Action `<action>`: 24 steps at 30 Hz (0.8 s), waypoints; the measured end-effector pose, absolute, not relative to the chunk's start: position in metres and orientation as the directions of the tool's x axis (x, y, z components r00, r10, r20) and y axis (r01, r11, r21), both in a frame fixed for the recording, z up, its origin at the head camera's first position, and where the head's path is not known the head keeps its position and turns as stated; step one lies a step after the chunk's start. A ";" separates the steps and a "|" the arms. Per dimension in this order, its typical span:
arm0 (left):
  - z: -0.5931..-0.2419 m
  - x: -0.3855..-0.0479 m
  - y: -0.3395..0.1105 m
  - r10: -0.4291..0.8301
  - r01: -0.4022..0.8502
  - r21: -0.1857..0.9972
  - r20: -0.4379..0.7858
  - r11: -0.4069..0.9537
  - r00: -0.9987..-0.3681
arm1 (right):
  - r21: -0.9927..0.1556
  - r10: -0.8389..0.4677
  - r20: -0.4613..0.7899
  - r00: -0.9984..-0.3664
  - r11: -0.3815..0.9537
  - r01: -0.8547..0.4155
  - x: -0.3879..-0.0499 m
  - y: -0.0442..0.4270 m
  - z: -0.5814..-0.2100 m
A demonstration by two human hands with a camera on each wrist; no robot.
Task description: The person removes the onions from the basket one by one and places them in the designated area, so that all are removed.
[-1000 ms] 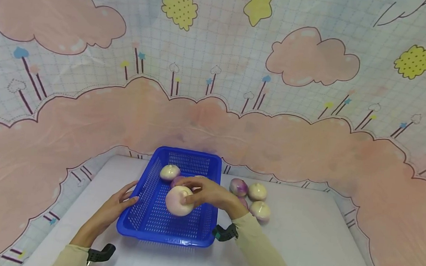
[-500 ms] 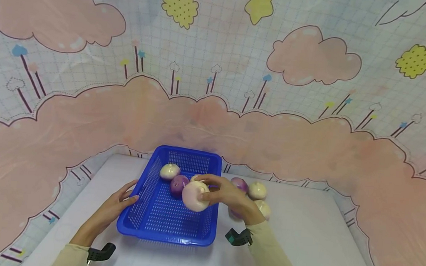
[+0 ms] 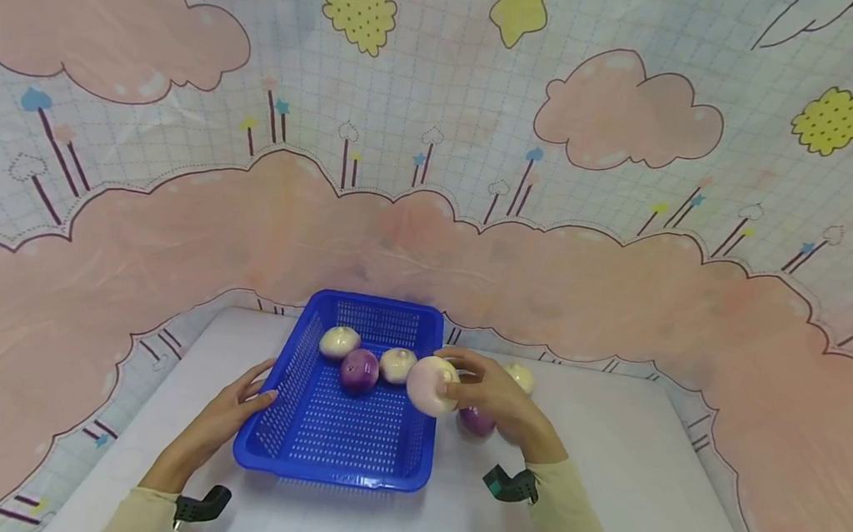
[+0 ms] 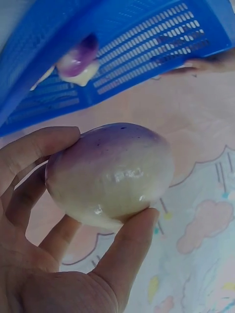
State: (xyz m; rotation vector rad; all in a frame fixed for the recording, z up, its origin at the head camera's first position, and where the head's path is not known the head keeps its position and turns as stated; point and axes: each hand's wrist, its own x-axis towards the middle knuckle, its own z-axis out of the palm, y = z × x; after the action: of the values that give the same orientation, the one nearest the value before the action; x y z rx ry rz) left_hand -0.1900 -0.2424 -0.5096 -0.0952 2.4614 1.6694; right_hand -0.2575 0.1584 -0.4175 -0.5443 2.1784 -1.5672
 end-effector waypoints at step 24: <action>-0.510 -0.190 -0.243 0.037 -0.146 0.912 -0.173 0.382 -0.984 | -0.974 -0.283 -0.043 -0.958 0.227 -0.023 -0.264 0.222 -0.441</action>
State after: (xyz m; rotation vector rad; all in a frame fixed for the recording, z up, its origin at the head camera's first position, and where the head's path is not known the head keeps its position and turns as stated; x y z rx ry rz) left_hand -0.1900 -0.2426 -0.5101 -0.0984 2.4705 1.6569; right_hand -0.2644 0.2217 -0.4413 -0.2906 2.2855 -1.8086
